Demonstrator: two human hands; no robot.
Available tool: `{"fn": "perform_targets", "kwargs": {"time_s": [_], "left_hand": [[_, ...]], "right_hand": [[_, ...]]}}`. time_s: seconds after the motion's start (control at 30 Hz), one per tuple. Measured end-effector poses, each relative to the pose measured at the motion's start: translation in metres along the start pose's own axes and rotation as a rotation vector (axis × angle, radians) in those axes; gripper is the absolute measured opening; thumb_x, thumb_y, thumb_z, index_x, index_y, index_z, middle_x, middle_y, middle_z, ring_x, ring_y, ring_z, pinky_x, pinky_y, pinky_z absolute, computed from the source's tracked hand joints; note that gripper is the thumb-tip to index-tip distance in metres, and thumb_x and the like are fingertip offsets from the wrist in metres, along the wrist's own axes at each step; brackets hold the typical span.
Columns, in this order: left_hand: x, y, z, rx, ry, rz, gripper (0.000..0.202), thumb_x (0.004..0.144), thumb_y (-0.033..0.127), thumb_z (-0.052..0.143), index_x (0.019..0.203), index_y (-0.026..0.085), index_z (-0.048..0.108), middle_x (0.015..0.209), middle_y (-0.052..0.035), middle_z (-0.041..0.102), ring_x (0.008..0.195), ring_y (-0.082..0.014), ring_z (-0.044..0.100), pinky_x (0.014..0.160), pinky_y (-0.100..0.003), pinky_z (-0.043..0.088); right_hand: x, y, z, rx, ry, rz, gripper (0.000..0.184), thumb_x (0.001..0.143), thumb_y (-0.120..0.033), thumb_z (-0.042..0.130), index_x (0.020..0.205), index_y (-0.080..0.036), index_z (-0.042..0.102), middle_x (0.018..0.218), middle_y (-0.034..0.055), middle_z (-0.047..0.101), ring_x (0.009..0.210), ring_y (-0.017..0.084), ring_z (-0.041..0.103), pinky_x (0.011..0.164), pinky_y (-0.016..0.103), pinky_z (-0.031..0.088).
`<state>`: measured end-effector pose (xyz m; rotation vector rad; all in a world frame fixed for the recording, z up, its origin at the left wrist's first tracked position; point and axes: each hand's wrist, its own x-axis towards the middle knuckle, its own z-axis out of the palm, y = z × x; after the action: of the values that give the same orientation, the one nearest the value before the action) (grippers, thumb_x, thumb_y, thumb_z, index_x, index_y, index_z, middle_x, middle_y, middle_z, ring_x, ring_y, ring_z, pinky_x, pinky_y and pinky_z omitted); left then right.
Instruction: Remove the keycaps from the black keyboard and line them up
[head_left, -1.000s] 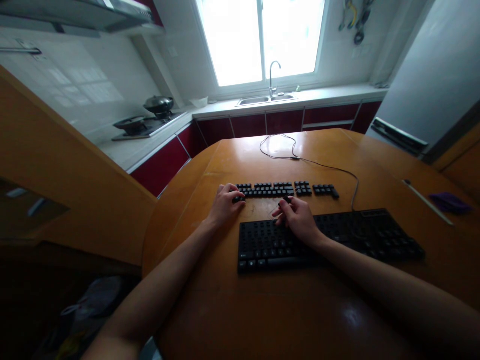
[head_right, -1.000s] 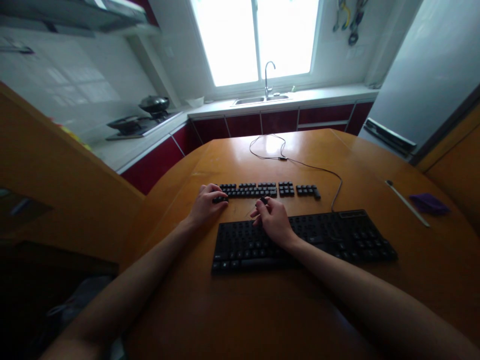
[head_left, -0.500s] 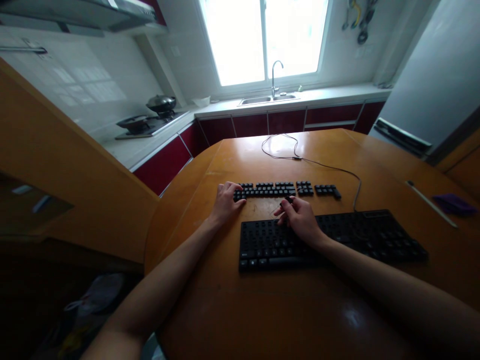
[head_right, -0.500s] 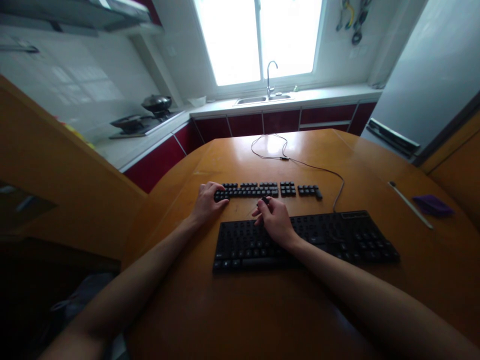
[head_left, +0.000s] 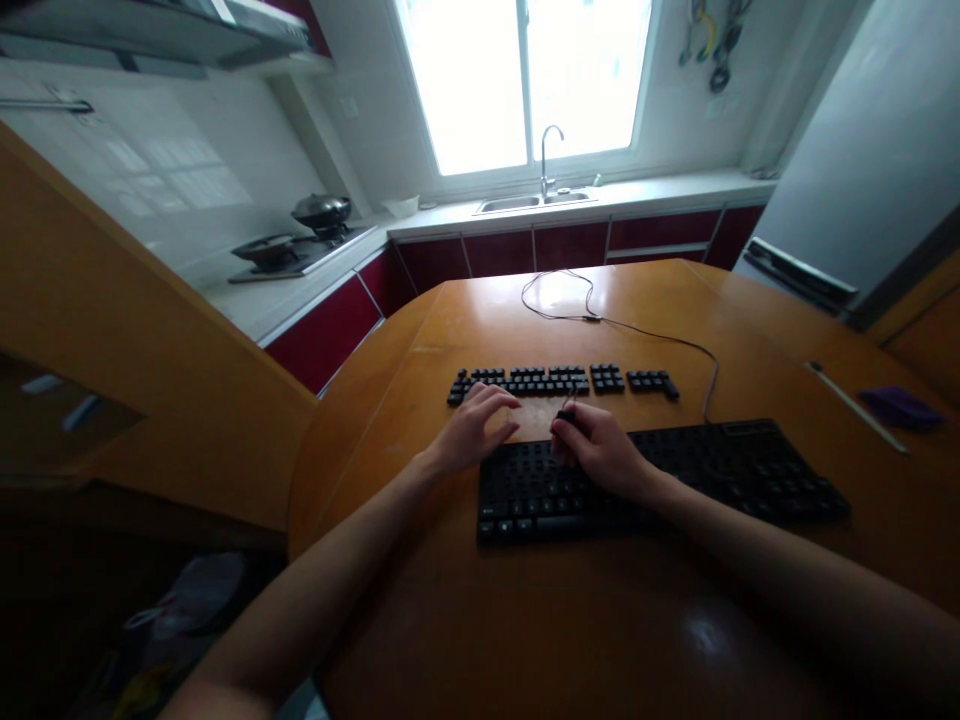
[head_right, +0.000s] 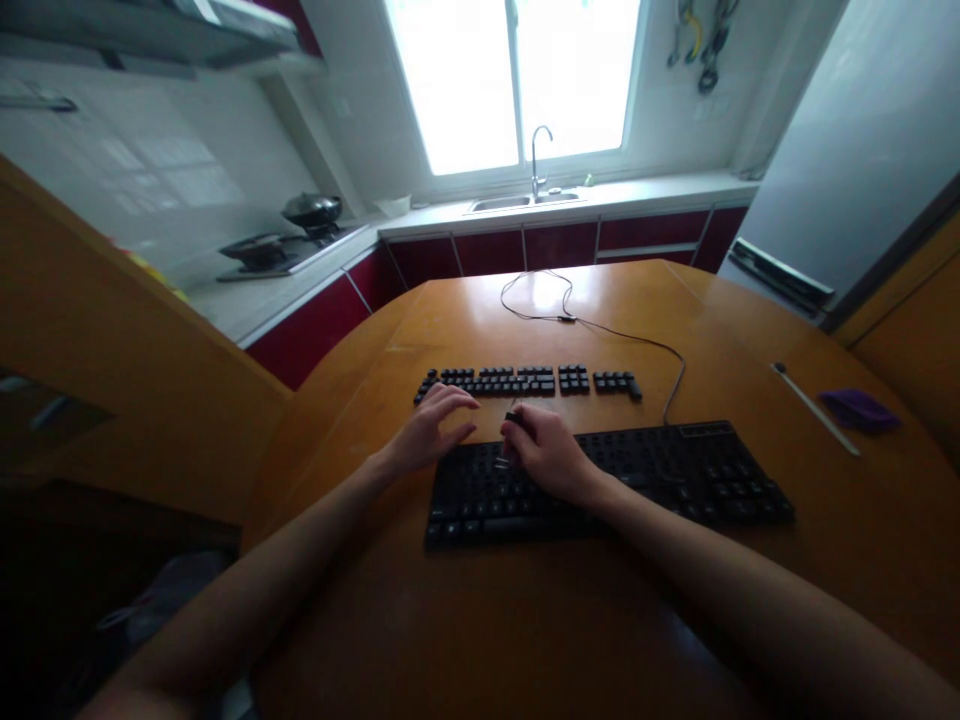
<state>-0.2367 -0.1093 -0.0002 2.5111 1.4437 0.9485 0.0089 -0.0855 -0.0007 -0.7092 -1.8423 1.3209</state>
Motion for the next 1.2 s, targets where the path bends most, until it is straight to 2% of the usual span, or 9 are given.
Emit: {"fn": "perform_targets", "kwargs": {"time_s": [0.17,0.3,0.43,0.53,0.63,0.77,0.9,1.03,1.2], "left_hand": [[-0.002,0.025,0.004,-0.2,-0.229,0.167,0.015,0.094,0.026,0.059,0.105,0.021,0.068,0.1,-0.0074,0.067,0.099,-0.0211,0.055,0.09,-0.037,0.046],[0.0,0.025,0.001,-0.237,-0.247,0.167,0.014,0.094,0.027,0.058,0.097,0.02,0.069,0.091,-0.0069,0.067,0.092,-0.0202,0.054,0.085,-0.036,0.046],[0.001,0.033,-0.006,-0.251,-0.297,0.172,0.015,0.093,0.029,0.058,0.097,0.019,0.069,0.091,-0.0072,0.065,0.093,-0.0206,0.053,0.087,-0.036,0.046],[0.0,0.043,-0.006,-0.24,-0.386,0.192,0.018,0.09,0.036,0.061,0.094,0.019,0.067,0.095,-0.0078,0.062,0.096,-0.022,0.052,0.09,-0.036,0.046],[-0.002,0.049,-0.001,-0.199,-0.413,0.187,0.032,0.084,0.048,0.07,0.096,0.019,0.066,0.097,-0.0081,0.059,0.097,-0.0235,0.05,0.092,-0.037,0.045],[-0.004,0.049,0.01,-0.17,-0.34,0.145,0.036,0.083,0.051,0.071,0.098,0.019,0.067,0.098,-0.0084,0.06,0.097,-0.0239,0.05,0.092,-0.039,0.044],[-0.006,0.052,0.016,-0.155,-0.32,0.114,0.03,0.086,0.049,0.068,0.091,0.019,0.07,0.095,-0.0077,0.063,0.094,-0.0231,0.054,0.09,-0.039,0.043],[-0.005,0.055,0.015,-0.171,-0.339,0.086,0.028,0.085,0.048,0.071,0.094,0.022,0.073,0.098,-0.0065,0.066,0.095,-0.0226,0.056,0.089,-0.038,0.042],[-0.004,0.052,0.017,-0.2,-0.335,0.077,0.027,0.083,0.047,0.073,0.088,0.02,0.073,0.096,-0.005,0.068,0.095,-0.0217,0.058,0.088,-0.038,0.042]], "right_hand": [[-0.011,-0.004,-0.001,-0.18,-0.201,-0.104,0.023,0.097,-0.028,0.053,0.075,-0.018,0.055,0.065,-0.0009,0.058,0.059,0.013,0.052,0.057,0.025,0.042],[-0.012,-0.006,-0.005,-0.31,-0.323,-0.365,0.02,0.096,-0.021,0.054,0.076,-0.018,0.056,0.075,0.0017,0.058,0.068,0.013,0.052,0.064,0.026,0.042],[-0.013,-0.01,-0.011,-0.577,-0.44,-0.643,0.018,0.097,-0.024,0.052,0.082,-0.018,0.06,0.081,0.0046,0.063,0.068,0.014,0.054,0.061,0.027,0.039],[-0.015,-0.007,-0.011,-0.7,-0.438,-0.718,0.018,0.097,-0.024,0.051,0.083,-0.018,0.059,0.082,0.0059,0.065,0.069,0.016,0.056,0.061,0.028,0.038],[-0.015,0.0,-0.004,-0.629,-0.333,-0.595,0.015,0.097,-0.022,0.051,0.085,-0.017,0.058,0.083,0.0067,0.067,0.071,0.016,0.058,0.064,0.028,0.041],[-0.016,0.003,0.005,-0.444,-0.184,-0.35,0.018,0.097,-0.021,0.05,0.082,-0.017,0.058,0.078,0.0053,0.067,0.067,0.015,0.058,0.064,0.027,0.042],[-0.017,-0.001,0.008,-0.334,-0.175,-0.262,0.021,0.097,-0.023,0.051,0.079,-0.017,0.059,0.077,0.0047,0.066,0.066,0.015,0.058,0.063,0.027,0.042],[-0.015,0.001,0.006,-0.255,-0.203,-0.205,0.019,0.098,-0.026,0.05,0.085,-0.017,0.061,0.077,0.0036,0.066,0.069,0.016,0.059,0.064,0.027,0.043],[-0.009,0.007,0.006,-0.251,-0.096,-0.08,0.026,0.097,-0.026,0.049,0.073,-0.018,0.052,0.064,-0.0004,0.058,0.059,0.013,0.051,0.057,0.026,0.038]]}}
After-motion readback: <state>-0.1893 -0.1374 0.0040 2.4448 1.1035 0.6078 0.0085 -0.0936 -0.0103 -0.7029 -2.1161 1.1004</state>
